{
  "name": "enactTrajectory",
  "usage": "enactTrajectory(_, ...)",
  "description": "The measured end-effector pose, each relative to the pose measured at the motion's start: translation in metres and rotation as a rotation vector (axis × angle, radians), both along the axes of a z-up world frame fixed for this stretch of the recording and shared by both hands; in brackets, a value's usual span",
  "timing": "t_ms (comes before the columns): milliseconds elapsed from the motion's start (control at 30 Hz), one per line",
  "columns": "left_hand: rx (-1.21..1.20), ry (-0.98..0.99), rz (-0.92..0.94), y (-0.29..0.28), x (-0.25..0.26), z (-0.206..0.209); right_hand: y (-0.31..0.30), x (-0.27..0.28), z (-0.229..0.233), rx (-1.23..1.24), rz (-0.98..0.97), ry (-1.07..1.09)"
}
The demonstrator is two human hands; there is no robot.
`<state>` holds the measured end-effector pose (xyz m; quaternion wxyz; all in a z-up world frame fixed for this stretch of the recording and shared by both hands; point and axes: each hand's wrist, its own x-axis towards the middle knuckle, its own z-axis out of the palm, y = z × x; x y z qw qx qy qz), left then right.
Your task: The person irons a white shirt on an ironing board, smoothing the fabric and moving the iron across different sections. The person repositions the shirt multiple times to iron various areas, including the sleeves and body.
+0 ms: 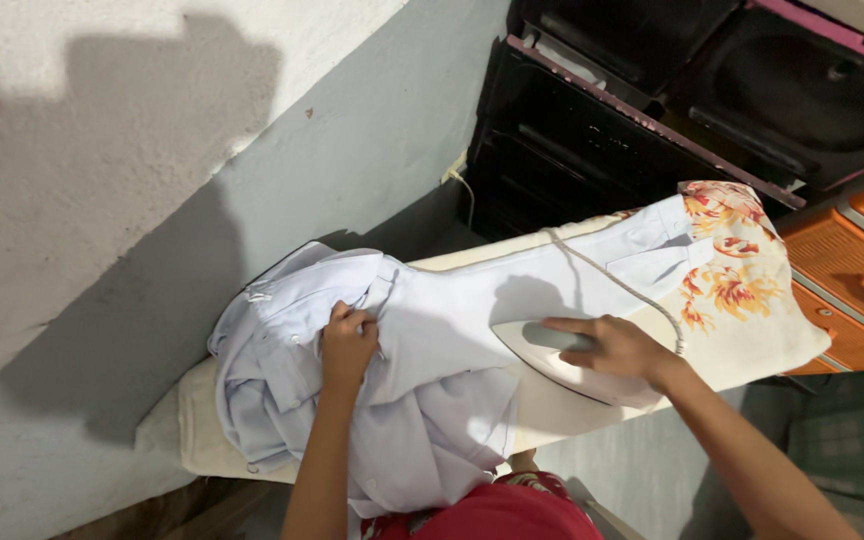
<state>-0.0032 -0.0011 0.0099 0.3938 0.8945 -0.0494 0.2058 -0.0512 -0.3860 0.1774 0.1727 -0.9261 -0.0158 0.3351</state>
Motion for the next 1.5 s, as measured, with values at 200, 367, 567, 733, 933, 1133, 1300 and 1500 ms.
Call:
enactTrajectory(200,-0.113,0.161,0.003,-0.001,0.0,0.007,0.043,0.027,-0.013,0.085,0.08,-0.146)
enactTrajectory(367,-0.1,0.104,-0.01,0.0,0.003,-0.006,0.129,0.078,-0.052,0.171,0.073,-0.43)
enactTrajectory(567,-0.041,0.272,0.02,-0.002,0.002,-0.005,0.124,0.074,-0.058,0.214,0.034,-0.412)
enactTrajectory(733,0.522,0.313,0.172,-0.031,0.009,0.01,0.031,0.025,-0.049,0.279,0.012,-0.597)
enactTrajectory(933,0.548,0.062,0.013,-0.099,0.028,0.025,-0.054,-0.014,-0.046,0.017,-0.407,-0.427)
enactTrajectory(1133,0.586,0.091,-0.186,-0.139,0.074,-0.007,-0.035,0.034,-0.068,0.073,-0.343,-0.523)
enactTrajectory(1300,0.596,0.256,-0.245,-0.129,0.093,-0.03,0.003,0.103,-0.07,0.068,-0.319,-0.571)
enactTrajectory(1500,0.452,0.383,-0.327,-0.127,0.107,-0.015,-0.006,0.097,-0.067,0.076,-0.334,-0.577)
